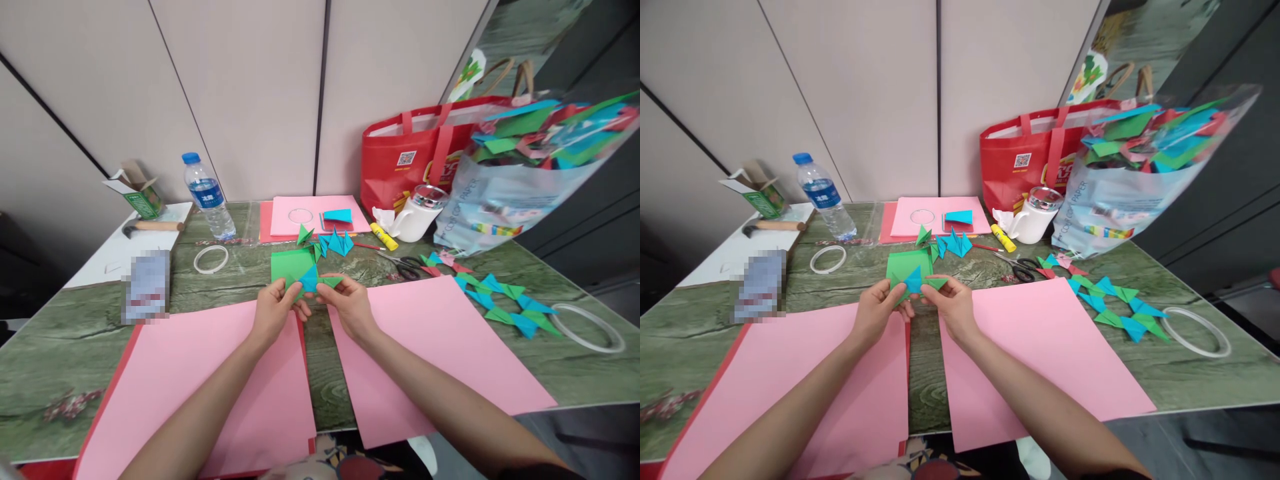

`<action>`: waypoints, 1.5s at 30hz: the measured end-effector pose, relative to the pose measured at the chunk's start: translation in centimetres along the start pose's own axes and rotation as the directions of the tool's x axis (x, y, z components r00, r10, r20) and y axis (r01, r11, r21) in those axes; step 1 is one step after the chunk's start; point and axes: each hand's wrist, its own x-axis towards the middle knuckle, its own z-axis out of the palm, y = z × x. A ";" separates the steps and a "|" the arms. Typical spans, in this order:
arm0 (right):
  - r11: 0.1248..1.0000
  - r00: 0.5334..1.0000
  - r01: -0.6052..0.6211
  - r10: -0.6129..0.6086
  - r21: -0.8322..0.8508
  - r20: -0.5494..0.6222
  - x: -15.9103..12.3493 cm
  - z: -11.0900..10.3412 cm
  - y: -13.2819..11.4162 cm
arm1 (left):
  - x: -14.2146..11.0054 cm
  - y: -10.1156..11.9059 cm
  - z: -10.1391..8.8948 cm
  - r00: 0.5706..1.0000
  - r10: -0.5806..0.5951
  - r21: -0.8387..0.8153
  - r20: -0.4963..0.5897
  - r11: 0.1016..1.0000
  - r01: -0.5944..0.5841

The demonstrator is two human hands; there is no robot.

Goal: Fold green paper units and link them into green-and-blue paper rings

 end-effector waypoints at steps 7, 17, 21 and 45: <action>1.000 1.000 -0.019 0.019 0.004 -0.024 0.0 0.0 0.3 | 0.0 -0.2 0.2 1.000 0.023 -0.053 0.010 0.998 -0.023; 0.997 0.998 0.049 -0.051 -0.054 -0.031 0.3 -0.4 0.7 | 0.0 -0.3 0.2 0.999 -0.032 -0.011 0.010 0.999 0.032; 0.995 0.998 0.048 -0.052 -0.086 -0.039 0.3 -0.5 1.0 | 0.1 -0.4 0.0 0.999 -0.050 -0.015 -0.005 0.999 0.050; 0.998 0.999 0.017 -0.019 -0.053 -0.037 0.8 -0.5 0.9 | 0.5 -1.3 -0.4 0.990 -0.116 -0.213 -0.082 0.972 0.096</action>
